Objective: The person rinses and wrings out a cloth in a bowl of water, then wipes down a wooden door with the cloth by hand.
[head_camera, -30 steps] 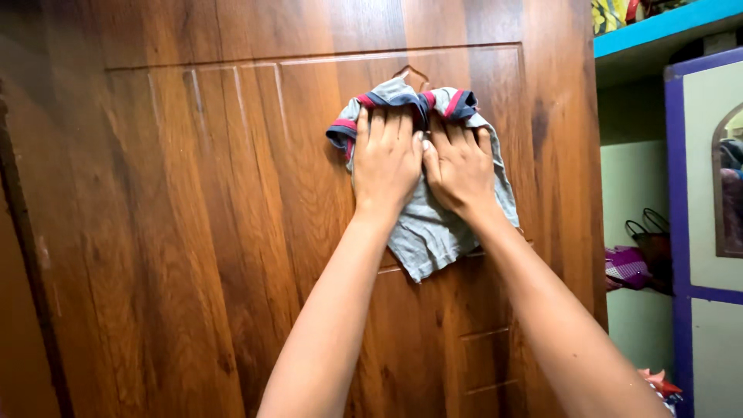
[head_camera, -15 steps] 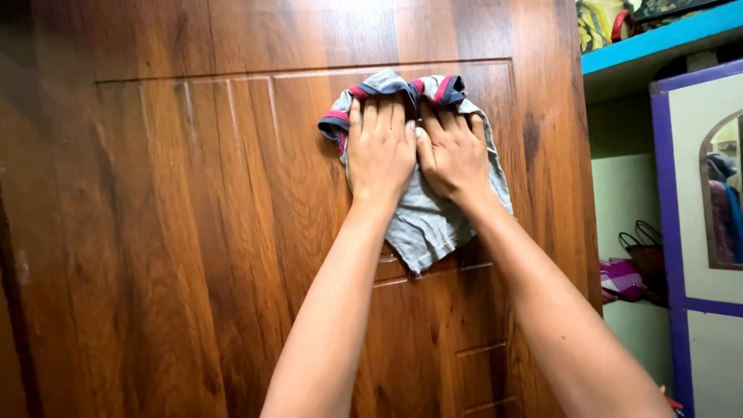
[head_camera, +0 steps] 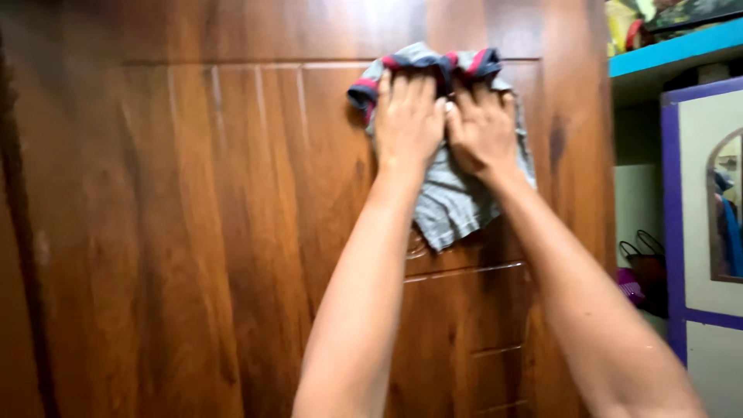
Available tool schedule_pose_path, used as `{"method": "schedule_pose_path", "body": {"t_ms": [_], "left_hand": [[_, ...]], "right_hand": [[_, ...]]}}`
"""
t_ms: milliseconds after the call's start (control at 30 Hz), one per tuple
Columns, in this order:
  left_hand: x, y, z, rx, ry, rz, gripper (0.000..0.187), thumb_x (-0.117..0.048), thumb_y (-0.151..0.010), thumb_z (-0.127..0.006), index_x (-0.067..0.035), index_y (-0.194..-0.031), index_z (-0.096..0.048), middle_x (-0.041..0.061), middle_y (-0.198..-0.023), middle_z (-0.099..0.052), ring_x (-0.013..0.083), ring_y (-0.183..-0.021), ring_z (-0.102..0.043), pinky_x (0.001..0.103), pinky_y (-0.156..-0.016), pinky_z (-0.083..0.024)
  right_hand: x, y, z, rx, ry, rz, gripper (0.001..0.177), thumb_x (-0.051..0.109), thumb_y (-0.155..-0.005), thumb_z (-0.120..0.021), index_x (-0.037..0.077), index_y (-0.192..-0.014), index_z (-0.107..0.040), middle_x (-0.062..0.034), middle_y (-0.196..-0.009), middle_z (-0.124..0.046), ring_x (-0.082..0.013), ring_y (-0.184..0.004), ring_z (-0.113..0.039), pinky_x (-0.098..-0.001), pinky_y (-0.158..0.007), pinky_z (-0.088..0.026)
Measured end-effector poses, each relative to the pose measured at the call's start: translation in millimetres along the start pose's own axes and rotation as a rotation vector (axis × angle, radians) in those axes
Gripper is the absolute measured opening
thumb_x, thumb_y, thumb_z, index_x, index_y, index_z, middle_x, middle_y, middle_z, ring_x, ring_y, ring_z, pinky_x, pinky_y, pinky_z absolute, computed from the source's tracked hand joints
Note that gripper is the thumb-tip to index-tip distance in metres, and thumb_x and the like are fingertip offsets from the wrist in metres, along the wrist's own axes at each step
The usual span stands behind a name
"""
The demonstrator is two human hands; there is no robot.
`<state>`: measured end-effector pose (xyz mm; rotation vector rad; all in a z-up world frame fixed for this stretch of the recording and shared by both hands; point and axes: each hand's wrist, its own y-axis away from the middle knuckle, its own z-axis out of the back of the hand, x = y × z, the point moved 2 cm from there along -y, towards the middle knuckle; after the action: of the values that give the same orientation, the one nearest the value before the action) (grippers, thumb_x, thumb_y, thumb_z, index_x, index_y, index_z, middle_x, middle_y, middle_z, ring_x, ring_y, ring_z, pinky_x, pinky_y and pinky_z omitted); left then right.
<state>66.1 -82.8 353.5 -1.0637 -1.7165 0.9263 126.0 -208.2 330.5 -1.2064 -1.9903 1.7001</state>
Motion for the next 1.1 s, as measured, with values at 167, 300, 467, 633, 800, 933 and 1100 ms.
{"method": "schedule_pose_path", "body": {"t_ms": [167, 300, 467, 633, 800, 933, 1100], "left_hand": [[10, 11, 10, -0.116, -0.007, 0.000, 0.055, -0.041, -0.093, -0.059, -0.006, -0.135, -0.060, 0.011, -0.137, -0.060, 0.0316, -0.134, -0.049, 0.049, -0.124, -0.025], [27, 12, 26, -0.150, 0.033, 0.083, 0.056, -0.043, -0.091, -0.060, -0.005, -0.132, -0.060, 0.012, -0.134, -0.060, 0.0314, -0.132, -0.050, 0.049, -0.124, -0.026], [66, 21, 48, -0.146, -0.020, 0.148, 0.053, -0.043, -0.093, -0.059, -0.006, -0.130, -0.060, 0.011, -0.129, -0.061, 0.0307, -0.128, -0.052, 0.049, -0.124, -0.027], [108, 33, 80, -0.133, -0.033, 0.159, 0.052, -0.044, -0.095, -0.058, -0.007, -0.130, -0.060, 0.013, -0.128, -0.061, 0.0304, -0.127, -0.052, 0.049, -0.123, -0.027], [145, 41, 109, -0.121, -0.033, 0.160, 0.051, -0.043, -0.095, -0.058, -0.008, -0.131, -0.060, 0.011, -0.129, -0.061, 0.0292, -0.128, -0.052, 0.049, -0.123, -0.027], [167, 48, 123, -0.110, -0.036, 0.170, 0.050, -0.042, -0.098, -0.057, -0.006, -0.133, -0.059, 0.012, -0.133, -0.060, 0.0301, -0.131, -0.050, 0.050, -0.124, -0.028], [184, 52, 135, -0.155, -0.036, 0.178, 0.048, -0.040, -0.097, -0.057, -0.007, -0.132, -0.059, 0.013, -0.134, -0.060, 0.0315, -0.134, -0.049, 0.053, -0.124, -0.029]], "right_hand": [[11, -1, -2, 0.044, -0.056, -0.013, 0.055, 0.032, -0.107, -0.050, 0.001, -0.153, -0.054, -0.0250, -0.138, -0.058, -0.0402, -0.116, -0.054, -0.0536, -0.104, -0.033], [33, -10, -11, -0.020, -0.021, 0.052, 0.053, 0.029, -0.109, -0.049, 0.000, -0.154, -0.053, -0.0251, -0.145, -0.055, -0.0396, -0.125, -0.053, -0.0517, -0.107, -0.032], [74, -26, -25, 0.010, -0.050, 0.053, 0.053, 0.030, -0.110, -0.049, 0.000, -0.154, -0.053, -0.0249, -0.143, -0.056, -0.0394, -0.123, -0.053, -0.0518, -0.106, -0.032], [124, -39, -22, 0.006, -0.032, 0.100, 0.054, 0.031, -0.110, -0.051, 0.001, -0.155, -0.053, -0.0235, -0.141, -0.057, -0.0377, -0.122, -0.055, -0.0520, -0.105, -0.033], [168, -49, -19, -0.021, -0.058, 0.126, 0.050, 0.029, -0.109, -0.052, 0.001, -0.151, -0.056, -0.0223, -0.139, -0.058, -0.0369, -0.119, -0.056, -0.0522, -0.107, -0.034], [193, -52, -24, -0.032, -0.051, 0.139, 0.047, 0.026, -0.108, -0.053, -0.001, -0.147, -0.058, -0.0236, -0.139, -0.056, -0.0372, -0.114, -0.056, -0.0544, -0.105, -0.033], [213, -57, -28, -0.090, -0.012, 0.196, 0.045, 0.024, -0.107, -0.053, 0.000, -0.145, -0.057, -0.0223, -0.139, -0.055, -0.0379, -0.121, -0.056, -0.0521, -0.104, -0.035]]}}
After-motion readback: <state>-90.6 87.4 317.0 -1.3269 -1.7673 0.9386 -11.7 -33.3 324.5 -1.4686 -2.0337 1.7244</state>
